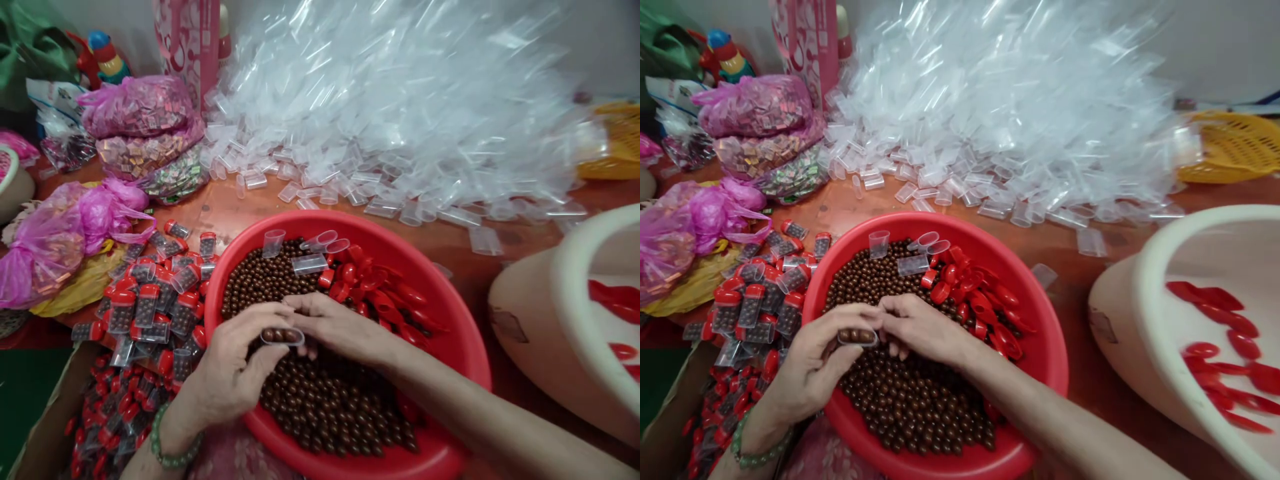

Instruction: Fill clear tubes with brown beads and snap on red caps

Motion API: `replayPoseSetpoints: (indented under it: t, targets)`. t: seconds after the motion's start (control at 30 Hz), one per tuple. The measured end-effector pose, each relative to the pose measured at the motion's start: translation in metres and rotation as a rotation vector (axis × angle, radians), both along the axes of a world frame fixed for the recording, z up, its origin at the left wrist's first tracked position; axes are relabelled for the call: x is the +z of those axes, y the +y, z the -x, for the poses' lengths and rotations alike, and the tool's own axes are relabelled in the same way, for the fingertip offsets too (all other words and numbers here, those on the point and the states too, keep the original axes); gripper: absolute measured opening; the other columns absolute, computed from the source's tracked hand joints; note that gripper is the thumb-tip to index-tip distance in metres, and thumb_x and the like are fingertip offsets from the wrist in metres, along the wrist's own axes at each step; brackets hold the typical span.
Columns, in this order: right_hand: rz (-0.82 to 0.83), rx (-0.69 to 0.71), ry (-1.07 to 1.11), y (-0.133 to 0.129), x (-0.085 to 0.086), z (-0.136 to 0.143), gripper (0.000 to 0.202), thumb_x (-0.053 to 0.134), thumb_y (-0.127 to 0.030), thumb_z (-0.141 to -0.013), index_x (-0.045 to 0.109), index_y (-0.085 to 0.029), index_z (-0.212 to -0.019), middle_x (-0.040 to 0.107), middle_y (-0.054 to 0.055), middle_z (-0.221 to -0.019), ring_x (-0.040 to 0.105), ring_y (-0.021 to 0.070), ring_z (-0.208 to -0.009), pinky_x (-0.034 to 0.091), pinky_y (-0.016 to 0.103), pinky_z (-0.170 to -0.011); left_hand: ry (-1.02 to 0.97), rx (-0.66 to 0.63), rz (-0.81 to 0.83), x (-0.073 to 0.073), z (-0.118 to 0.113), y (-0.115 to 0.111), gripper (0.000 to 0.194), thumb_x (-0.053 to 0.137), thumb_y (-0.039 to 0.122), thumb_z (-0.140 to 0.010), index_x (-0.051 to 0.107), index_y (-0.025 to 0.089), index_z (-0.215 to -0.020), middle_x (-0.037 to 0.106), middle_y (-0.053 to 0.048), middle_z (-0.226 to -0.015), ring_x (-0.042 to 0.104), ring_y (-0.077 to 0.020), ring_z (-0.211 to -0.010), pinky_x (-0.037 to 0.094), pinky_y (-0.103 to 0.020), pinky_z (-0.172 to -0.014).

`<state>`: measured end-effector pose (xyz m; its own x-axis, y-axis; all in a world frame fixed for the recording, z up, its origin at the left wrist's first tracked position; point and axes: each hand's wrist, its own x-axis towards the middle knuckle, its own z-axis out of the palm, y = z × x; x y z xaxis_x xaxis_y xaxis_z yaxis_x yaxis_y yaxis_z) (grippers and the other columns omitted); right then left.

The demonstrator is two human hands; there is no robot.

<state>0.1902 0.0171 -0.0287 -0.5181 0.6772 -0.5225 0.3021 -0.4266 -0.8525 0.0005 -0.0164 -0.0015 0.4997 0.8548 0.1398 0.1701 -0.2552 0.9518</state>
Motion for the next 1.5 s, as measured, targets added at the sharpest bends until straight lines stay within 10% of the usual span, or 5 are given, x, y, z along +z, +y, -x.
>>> replayPoseSetpoints:
  t: [0.17,0.33,0.73,1.0,1.5]
  targets:
    - [-0.365,0.136,-0.154,-0.016,0.02,-0.015,0.012,0.056,-0.029,-0.087,0.064,-0.021,-0.085,0.068,0.003,-0.091,0.061,0.0183,-0.09,0.045,0.031,-0.085,0.054,0.053,0.045,-0.002,0.002,-0.005,0.022,0.047,0.015,-0.097,0.057,0.019,-0.115,0.067,-0.006,-0.112,0.064,-0.0139,-0.105,0.049,-0.024,-0.094]
    - [-0.752,0.032,-0.616,-0.009,0.017,-0.04,0.016,0.049,-0.025,-0.091,0.06,-0.02,-0.08,0.065,0.004,-0.082,0.06,0.0188,-0.077,0.045,0.03,-0.072,0.047,0.078,0.05,-0.005,-0.002,-0.001,0.018,0.052,0.016,-0.095,0.059,0.022,-0.11,0.068,-0.002,-0.104,0.065,-0.0122,-0.096,0.051,-0.021,-0.086]
    - [-0.729,-0.006,-1.15,0.021,-0.002,-0.034,0.017,0.062,-0.034,-0.082,0.052,-0.02,-0.083,0.066,0.011,-0.081,0.062,0.0288,-0.079,0.037,0.031,-0.059,0.023,0.163,0.159,-0.011,-0.016,0.013,0.01,0.066,0.015,-0.083,0.067,0.017,-0.093,0.07,-0.002,-0.088,0.064,-0.0132,-0.079,0.05,-0.023,-0.076]
    - [-0.781,-0.105,-1.051,0.004,0.01,-0.038,0.021,0.046,-0.034,-0.09,0.059,-0.019,-0.089,0.063,0.006,-0.067,0.058,0.0205,-0.058,0.038,0.03,-0.057,-0.11,0.197,0.198,-0.013,-0.012,0.011,0.01,0.067,0.016,-0.08,0.069,0.015,-0.09,0.07,-0.004,-0.089,0.064,-0.0146,-0.081,0.052,-0.025,-0.077]
    - [-0.436,-0.562,0.005,-0.055,0.021,-0.029,0.038,0.066,-0.056,-0.079,0.063,-0.021,-0.093,0.068,0.004,-0.078,0.065,0.0181,-0.074,0.052,0.03,-0.072,-0.284,0.318,0.531,-0.011,-0.036,-0.023,0.024,0.07,0.029,-0.077,0.055,0.015,-0.09,0.061,0.002,-0.071,0.065,-0.011,-0.065,0.048,-0.021,-0.06]
